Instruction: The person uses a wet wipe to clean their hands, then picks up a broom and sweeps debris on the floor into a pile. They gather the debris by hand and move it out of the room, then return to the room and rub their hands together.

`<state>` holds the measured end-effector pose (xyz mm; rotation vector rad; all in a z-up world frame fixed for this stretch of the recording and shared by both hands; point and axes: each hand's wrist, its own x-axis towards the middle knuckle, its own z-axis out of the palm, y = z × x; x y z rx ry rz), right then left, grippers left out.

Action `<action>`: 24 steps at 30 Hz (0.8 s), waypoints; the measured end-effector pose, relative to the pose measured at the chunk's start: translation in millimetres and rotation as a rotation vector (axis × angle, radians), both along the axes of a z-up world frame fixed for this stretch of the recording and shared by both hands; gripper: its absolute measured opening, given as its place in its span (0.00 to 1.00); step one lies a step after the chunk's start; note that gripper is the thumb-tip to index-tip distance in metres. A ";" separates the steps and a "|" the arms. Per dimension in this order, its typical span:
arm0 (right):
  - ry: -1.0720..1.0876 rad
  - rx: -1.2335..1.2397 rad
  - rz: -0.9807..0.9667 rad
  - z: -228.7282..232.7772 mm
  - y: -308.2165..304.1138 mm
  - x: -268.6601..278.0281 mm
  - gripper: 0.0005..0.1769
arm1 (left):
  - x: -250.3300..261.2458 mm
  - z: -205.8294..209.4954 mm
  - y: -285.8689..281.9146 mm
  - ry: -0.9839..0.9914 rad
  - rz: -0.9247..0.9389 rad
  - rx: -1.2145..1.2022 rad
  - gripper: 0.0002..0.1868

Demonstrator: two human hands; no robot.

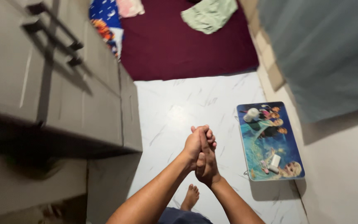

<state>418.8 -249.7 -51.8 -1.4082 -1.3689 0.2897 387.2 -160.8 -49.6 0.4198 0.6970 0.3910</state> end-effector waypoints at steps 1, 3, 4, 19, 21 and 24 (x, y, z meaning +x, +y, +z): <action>0.009 -0.004 0.036 -1.7 2.0 -4.3 0.38 | -8.1 0.7 1.5 0.014 0.029 -0.015 0.19; 0.025 -0.011 0.108 -3.8 5.7 -14.8 0.38 | -25.2 2.3 3.4 0.040 0.087 -0.044 0.19; 0.032 -0.009 0.131 -4.4 9.0 -18.9 0.38 | -31.8 3.0 5.1 0.047 0.118 -0.018 0.19; 0.082 0.103 0.410 29.5 40.1 -55.3 0.38 | -87.0 8.8 27.0 0.041 0.419 0.088 0.15; 0.102 0.047 0.458 36.4 48.8 -52.1 0.38 | -90.2 14.5 32.9 0.052 0.493 0.089 0.18; 0.247 -0.050 0.521 45.2 60.1 -48.7 0.37 | -90.6 38.6 36.6 0.088 0.456 0.114 0.31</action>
